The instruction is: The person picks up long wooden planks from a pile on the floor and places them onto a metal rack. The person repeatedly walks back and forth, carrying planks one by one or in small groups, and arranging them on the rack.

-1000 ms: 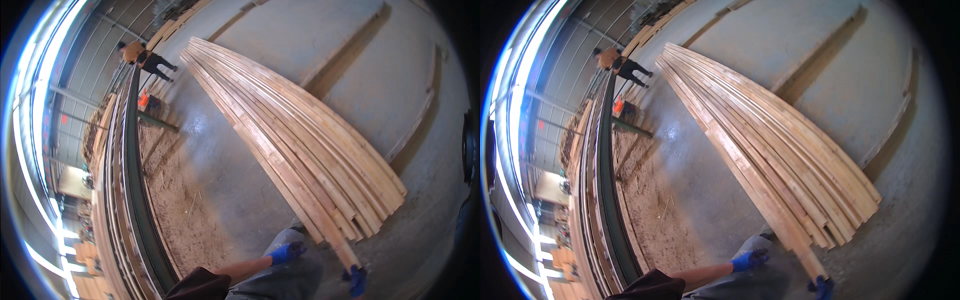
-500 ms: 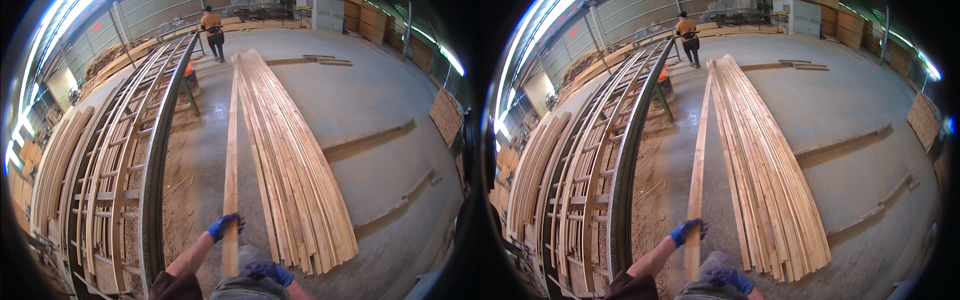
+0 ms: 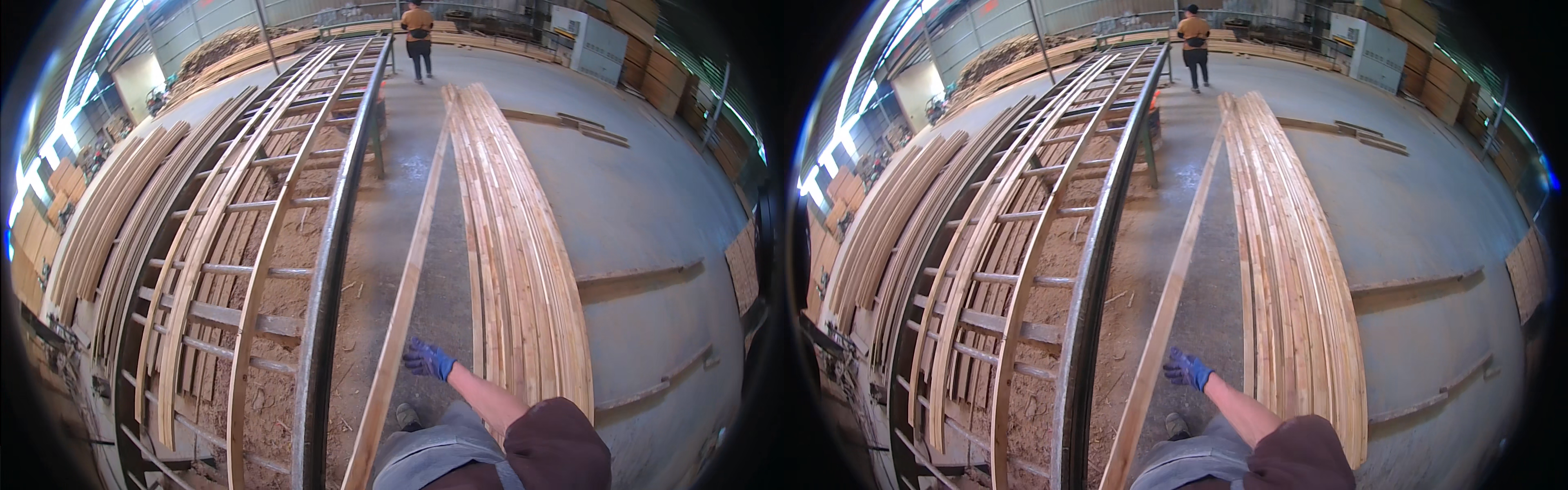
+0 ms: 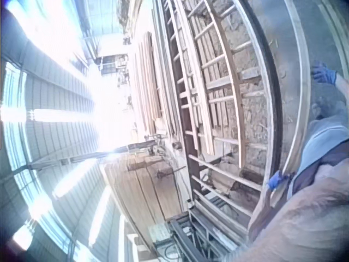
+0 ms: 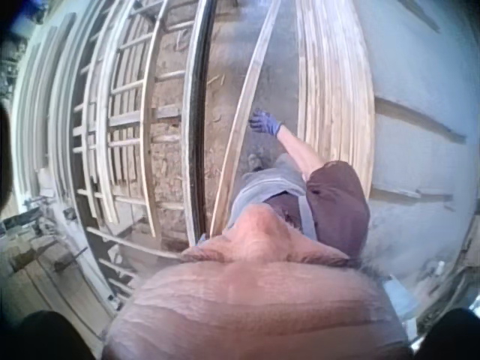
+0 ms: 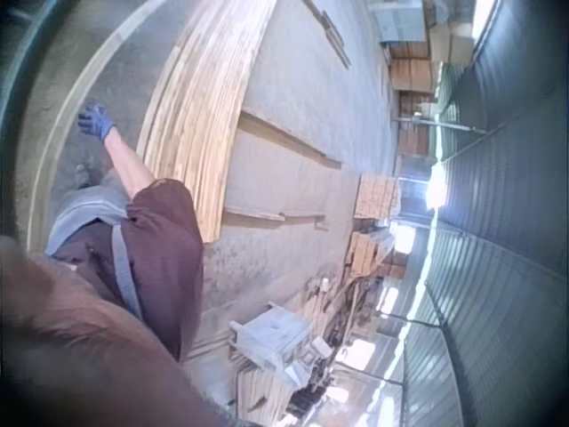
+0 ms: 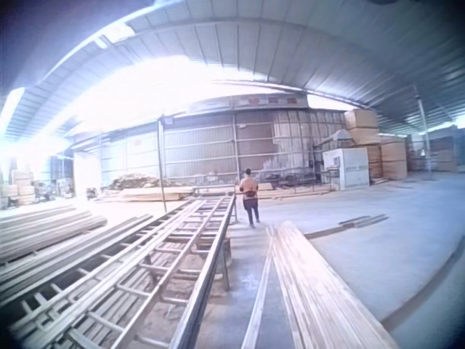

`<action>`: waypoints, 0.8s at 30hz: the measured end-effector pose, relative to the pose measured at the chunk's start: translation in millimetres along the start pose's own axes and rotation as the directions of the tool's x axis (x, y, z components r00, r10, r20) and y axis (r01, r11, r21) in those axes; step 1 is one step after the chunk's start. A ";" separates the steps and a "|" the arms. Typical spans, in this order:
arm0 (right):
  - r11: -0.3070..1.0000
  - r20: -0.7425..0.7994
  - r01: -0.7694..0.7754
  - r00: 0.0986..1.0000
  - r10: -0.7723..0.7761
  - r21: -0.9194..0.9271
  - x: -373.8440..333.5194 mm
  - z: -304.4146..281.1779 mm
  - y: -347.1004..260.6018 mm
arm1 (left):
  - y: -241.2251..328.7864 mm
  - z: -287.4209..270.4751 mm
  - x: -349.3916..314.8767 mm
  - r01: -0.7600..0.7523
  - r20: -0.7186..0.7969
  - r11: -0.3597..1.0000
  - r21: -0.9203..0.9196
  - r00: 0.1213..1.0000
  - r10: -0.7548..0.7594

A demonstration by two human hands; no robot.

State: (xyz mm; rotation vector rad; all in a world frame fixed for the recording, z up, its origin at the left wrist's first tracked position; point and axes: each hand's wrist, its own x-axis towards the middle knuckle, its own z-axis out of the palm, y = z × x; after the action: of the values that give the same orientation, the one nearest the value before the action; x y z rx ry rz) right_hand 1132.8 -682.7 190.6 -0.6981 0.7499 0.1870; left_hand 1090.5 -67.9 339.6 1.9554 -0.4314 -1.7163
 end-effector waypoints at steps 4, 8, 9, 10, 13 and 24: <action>0.986 -0.087 0.082 0.994 -0.070 0.147 74.2 -1.1 -73.4 | -9.3 43.0 -72.1 0.301 -0.234 0.954 -0.002 0.927 -0.293; 0.910 -0.156 0.228 0.970 -0.184 0.345 137.5 -20.2 -116.3 | 26.4 43.3 -93.0 0.435 -0.276 0.897 -0.075 0.856 -0.437; 0.907 -0.193 0.265 0.959 -0.210 0.328 148.0 -22.5 -123.8 | 37.4 46.5 -92.5 0.467 -0.279 0.879 -0.097 0.835 -0.474; 0.901 -0.231 0.303 0.943 -0.238 0.310 157.8 -25.2 -131.0 | 49.0 48.7 -87.6 0.497 -0.281 0.860 -0.116 0.814 -0.509; 0.858 -0.287 0.401 0.904 -0.315 0.320 172.0 -13.9 -145.8 | 109.3 50.5 -56.6 0.559 -0.658 0.827 0.061 0.646 -0.388; 0.875 -0.086 0.208 0.978 -0.189 0.437 138.9 50.8 -247.9 | 224.2 13.5 -35.1 0.574 -0.737 0.809 -0.125 0.492 -0.463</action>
State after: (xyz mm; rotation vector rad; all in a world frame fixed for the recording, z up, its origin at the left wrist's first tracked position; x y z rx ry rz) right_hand 1360.0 -850.5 250.0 -0.3363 0.7214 -0.1871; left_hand 1091.2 -236.0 492.6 2.8736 0.4210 -0.9718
